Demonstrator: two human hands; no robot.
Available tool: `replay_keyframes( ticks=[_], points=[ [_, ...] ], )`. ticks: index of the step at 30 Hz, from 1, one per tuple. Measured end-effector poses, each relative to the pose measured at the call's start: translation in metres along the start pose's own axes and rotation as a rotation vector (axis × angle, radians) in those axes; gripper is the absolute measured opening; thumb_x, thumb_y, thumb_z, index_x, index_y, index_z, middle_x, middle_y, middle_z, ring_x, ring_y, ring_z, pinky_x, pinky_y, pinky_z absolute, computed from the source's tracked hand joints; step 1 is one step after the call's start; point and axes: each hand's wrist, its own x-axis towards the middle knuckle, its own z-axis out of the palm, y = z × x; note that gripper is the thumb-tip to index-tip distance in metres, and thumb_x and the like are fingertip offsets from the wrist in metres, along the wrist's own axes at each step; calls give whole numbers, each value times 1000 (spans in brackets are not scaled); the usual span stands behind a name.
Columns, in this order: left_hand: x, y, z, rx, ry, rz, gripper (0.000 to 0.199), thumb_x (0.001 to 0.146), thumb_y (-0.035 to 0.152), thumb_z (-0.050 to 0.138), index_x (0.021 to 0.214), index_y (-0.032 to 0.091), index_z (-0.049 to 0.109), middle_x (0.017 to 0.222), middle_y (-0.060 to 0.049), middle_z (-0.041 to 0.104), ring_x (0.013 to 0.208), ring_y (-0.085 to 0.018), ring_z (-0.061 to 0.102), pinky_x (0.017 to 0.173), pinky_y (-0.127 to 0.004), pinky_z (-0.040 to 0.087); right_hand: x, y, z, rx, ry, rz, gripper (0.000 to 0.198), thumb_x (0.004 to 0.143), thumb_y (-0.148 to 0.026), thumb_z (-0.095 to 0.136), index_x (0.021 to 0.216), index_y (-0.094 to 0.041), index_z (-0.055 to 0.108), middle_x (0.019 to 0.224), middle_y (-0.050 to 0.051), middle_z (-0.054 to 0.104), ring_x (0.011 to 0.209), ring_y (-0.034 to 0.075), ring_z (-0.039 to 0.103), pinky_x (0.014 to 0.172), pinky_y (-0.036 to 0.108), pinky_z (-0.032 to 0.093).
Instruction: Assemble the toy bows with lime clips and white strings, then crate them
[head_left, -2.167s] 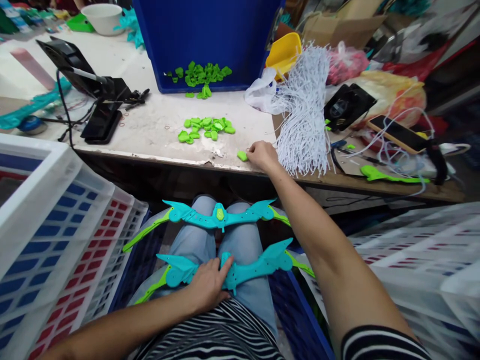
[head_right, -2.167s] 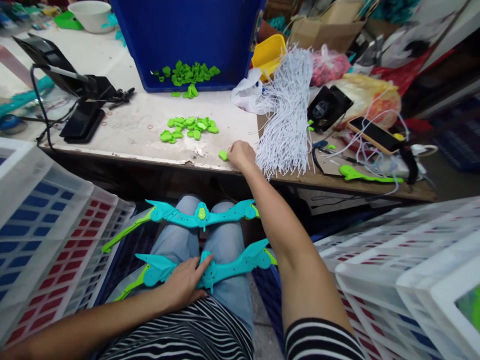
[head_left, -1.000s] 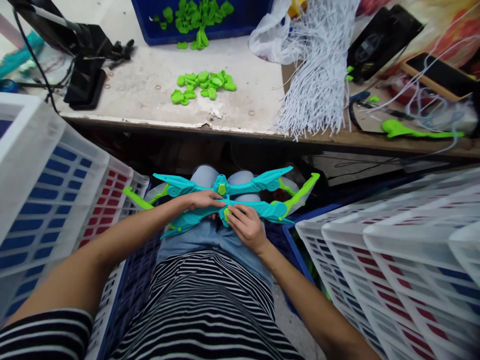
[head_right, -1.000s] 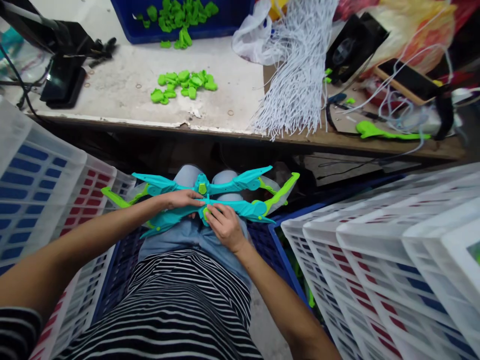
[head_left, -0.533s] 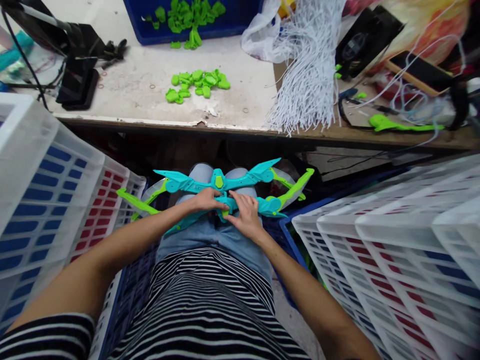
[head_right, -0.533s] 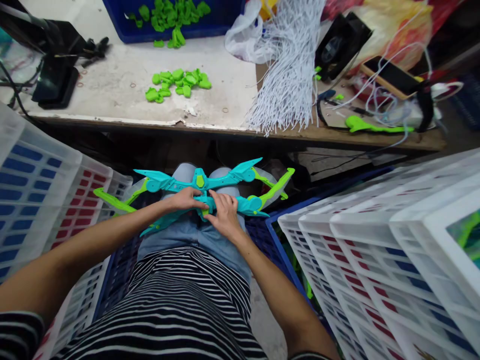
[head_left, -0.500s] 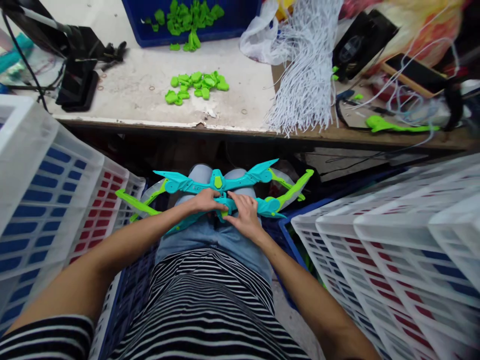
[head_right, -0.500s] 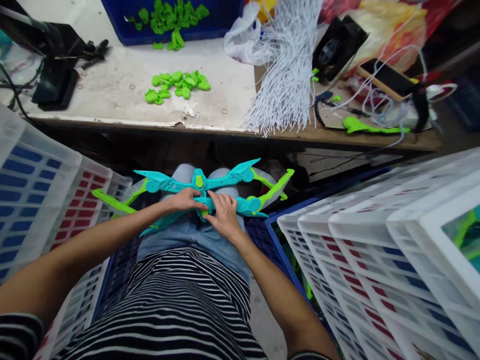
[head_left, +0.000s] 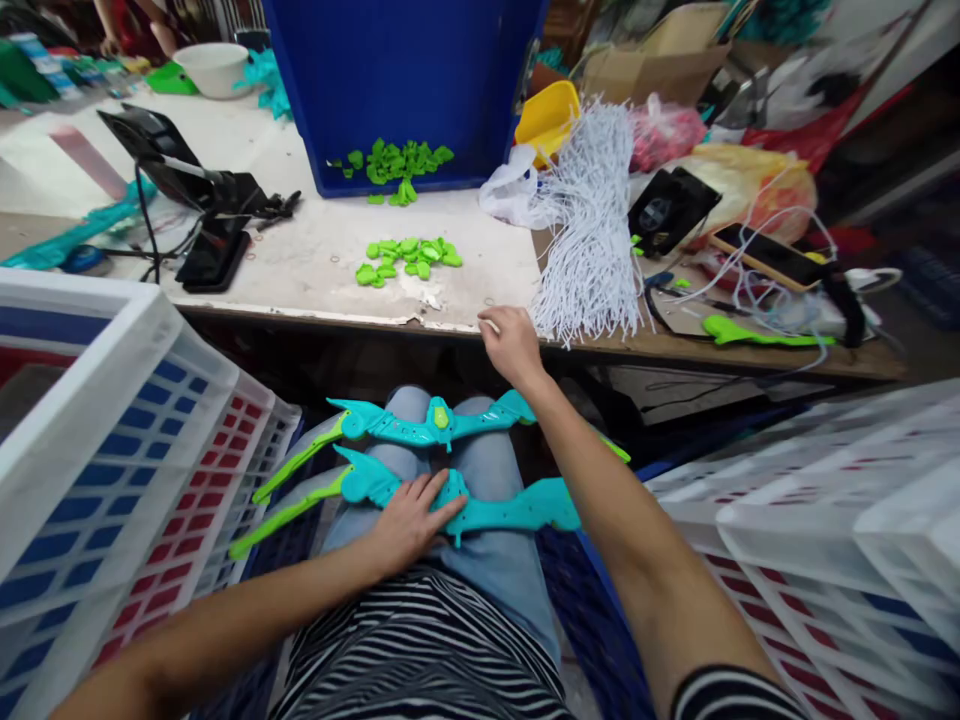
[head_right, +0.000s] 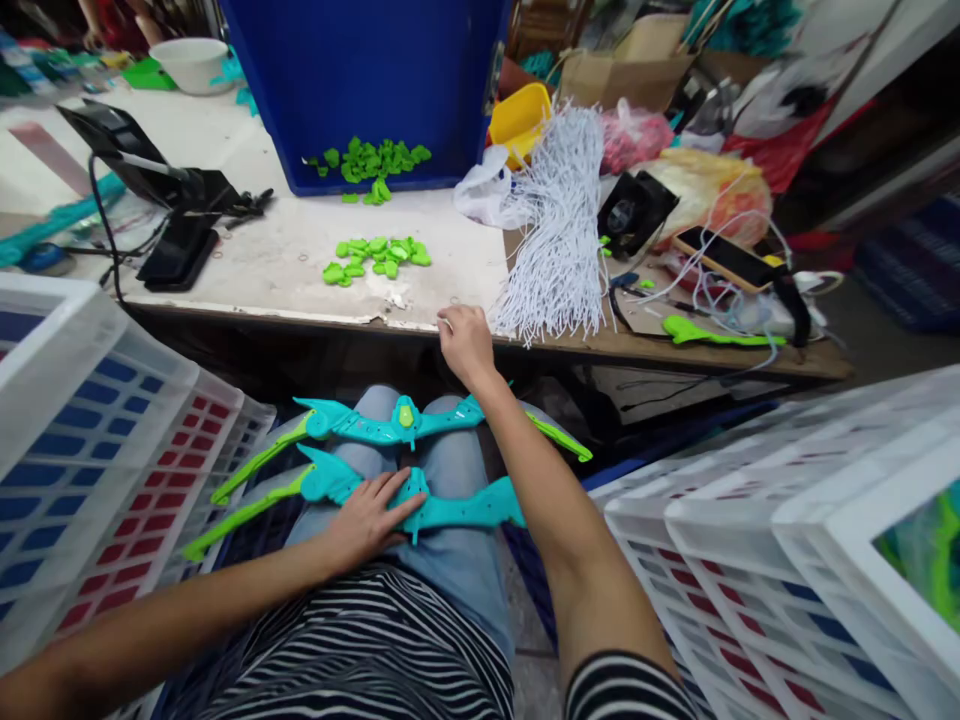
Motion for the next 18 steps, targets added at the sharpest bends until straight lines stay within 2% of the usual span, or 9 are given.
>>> replay_keyframes(
  ticks=[2, 5, 7, 9, 11, 13, 18],
  points=[
    [-1, -2, 5, -64, -3, -27, 65, 80, 36, 66, 139, 33, 39, 150, -14, 32, 131, -35, 39, 102, -51, 37, 47, 4, 17, -71, -15, -3, 27, 83, -14, 45, 101, -13, 66, 113, 14, 65, 109, 29, 52, 99, 43, 39],
    [8, -1, -1, -208, -36, -105, 58, 88, 36, 54, 142, 25, 36, 138, -15, 50, 121, -29, 51, 100, -44, 41, 101, 5, 37, -118, -34, 25, 33, 81, -10, 43, 108, -11, 61, 118, 16, 60, 114, 29, 47, 96, 41, 39],
    [18, 1, -10, -277, -85, -214, 58, 90, 33, 47, 144, 17, 31, 127, -15, 59, 112, -27, 58, 95, -41, 46, 125, 4, 47, -145, -74, 51, 34, 81, -9, 42, 110, -11, 58, 116, 17, 60, 112, 29, 47, 93, 41, 40],
    [30, 1, -19, -297, -145, -302, 60, 90, 33, 44, 145, 12, 28, 122, -17, 63, 108, -28, 62, 91, -40, 48, 138, 4, 53, -188, -108, 72, 33, 81, -8, 39, 108, -12, 58, 110, 17, 62, 107, 29, 49, 90, 42, 40],
    [39, -1, -26, -303, -204, -332, 59, 89, 35, 44, 142, 12, 33, 119, -17, 64, 107, -30, 62, 89, -41, 49, 138, 6, 55, -246, -94, 64, 32, 82, -8, 38, 106, -13, 59, 105, 17, 63, 103, 31, 49, 88, 44, 39],
    [44, -4, -30, -328, -240, -333, 53, 88, 36, 46, 136, 14, 42, 117, -16, 65, 108, -31, 62, 88, -40, 49, 125, 9, 52, -295, -58, 41, 31, 83, -11, 39, 107, -13, 59, 102, 18, 63, 101, 33, 48, 87, 46, 38],
    [45, -9, -36, -369, -242, -362, 44, 87, 36, 47, 126, 18, 51, 114, -13, 67, 107, -30, 63, 87, -38, 49, 60, 21, 27, -385, -81, -21, 28, 84, -23, 46, 104, -12, 62, 95, 18, 62, 94, 33, 49, 82, 45, 38]
  ],
)
